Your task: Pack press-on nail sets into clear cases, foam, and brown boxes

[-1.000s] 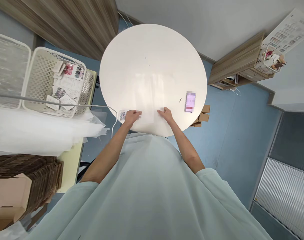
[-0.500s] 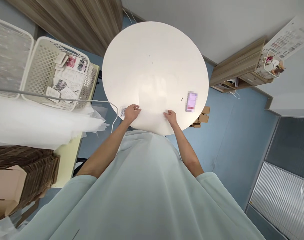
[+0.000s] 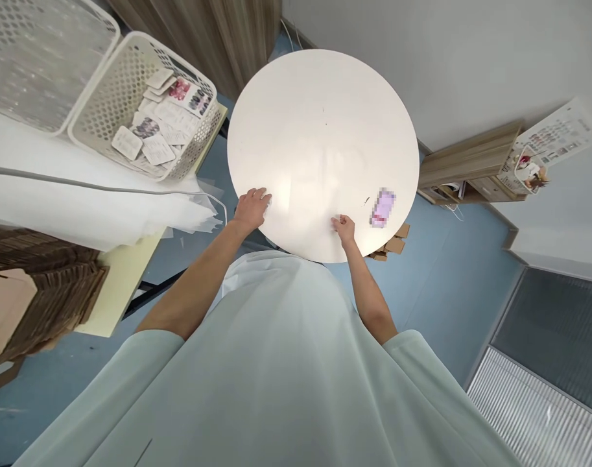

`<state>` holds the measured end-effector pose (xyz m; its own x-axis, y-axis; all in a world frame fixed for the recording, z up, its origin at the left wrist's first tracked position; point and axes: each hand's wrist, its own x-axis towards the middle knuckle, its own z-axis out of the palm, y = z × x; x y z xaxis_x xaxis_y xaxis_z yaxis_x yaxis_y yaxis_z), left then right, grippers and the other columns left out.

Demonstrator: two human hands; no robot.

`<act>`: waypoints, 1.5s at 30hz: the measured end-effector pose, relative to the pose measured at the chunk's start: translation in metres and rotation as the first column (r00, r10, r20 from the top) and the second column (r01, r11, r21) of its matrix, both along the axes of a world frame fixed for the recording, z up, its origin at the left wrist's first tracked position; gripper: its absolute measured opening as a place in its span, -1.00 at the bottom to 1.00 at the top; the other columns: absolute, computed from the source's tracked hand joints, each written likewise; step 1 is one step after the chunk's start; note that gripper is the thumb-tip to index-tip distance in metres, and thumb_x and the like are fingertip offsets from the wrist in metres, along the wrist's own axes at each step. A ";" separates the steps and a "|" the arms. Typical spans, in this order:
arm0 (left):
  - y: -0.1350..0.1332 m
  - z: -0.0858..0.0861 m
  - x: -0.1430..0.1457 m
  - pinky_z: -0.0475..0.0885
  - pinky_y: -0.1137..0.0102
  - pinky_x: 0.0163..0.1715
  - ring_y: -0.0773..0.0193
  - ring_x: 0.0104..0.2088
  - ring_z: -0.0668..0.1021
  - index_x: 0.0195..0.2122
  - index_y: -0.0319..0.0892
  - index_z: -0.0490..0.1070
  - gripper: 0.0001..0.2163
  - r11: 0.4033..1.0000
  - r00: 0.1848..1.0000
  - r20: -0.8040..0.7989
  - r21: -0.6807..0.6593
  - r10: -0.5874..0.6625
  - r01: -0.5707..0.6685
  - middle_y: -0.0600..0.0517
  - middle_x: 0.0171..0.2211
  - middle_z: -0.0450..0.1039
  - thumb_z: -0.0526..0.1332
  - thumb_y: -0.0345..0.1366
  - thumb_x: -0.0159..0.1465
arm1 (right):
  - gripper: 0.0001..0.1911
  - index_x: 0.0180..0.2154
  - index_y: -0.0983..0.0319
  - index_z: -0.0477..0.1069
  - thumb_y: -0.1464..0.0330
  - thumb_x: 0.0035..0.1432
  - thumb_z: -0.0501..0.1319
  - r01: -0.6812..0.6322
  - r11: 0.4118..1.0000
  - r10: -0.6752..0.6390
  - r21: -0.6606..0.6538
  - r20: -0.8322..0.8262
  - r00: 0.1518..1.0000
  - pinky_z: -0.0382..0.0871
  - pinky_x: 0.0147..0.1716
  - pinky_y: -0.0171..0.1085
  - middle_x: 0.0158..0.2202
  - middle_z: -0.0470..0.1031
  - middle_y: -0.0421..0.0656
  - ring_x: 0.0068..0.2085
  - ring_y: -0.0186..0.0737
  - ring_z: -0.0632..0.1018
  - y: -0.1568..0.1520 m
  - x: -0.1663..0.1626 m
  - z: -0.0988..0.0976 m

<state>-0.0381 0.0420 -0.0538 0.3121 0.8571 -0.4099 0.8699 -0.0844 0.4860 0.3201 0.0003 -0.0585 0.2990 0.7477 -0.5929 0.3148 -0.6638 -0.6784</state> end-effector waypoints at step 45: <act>-0.018 0.001 0.082 0.49 0.11 0.23 -0.05 0.19 0.59 0.33 -0.15 0.42 -0.50 0.912 0.863 0.302 -0.195 0.406 -0.361 -0.23 0.31 0.48 0.22 -0.24 0.36 | -0.86 -0.29 0.12 0.55 0.21 0.30 0.35 -0.298 0.951 0.292 0.088 0.077 0.953 0.48 -0.04 -0.20 -0.21 0.66 -0.20 -0.15 -0.16 0.61 -0.007 -0.063 0.052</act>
<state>0.0444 0.0237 -0.0528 0.1052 0.8842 -0.4551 0.6086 0.3047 0.7327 0.2572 -0.0064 -0.0063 0.0903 0.8612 -0.5003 0.5301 -0.4668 -0.7079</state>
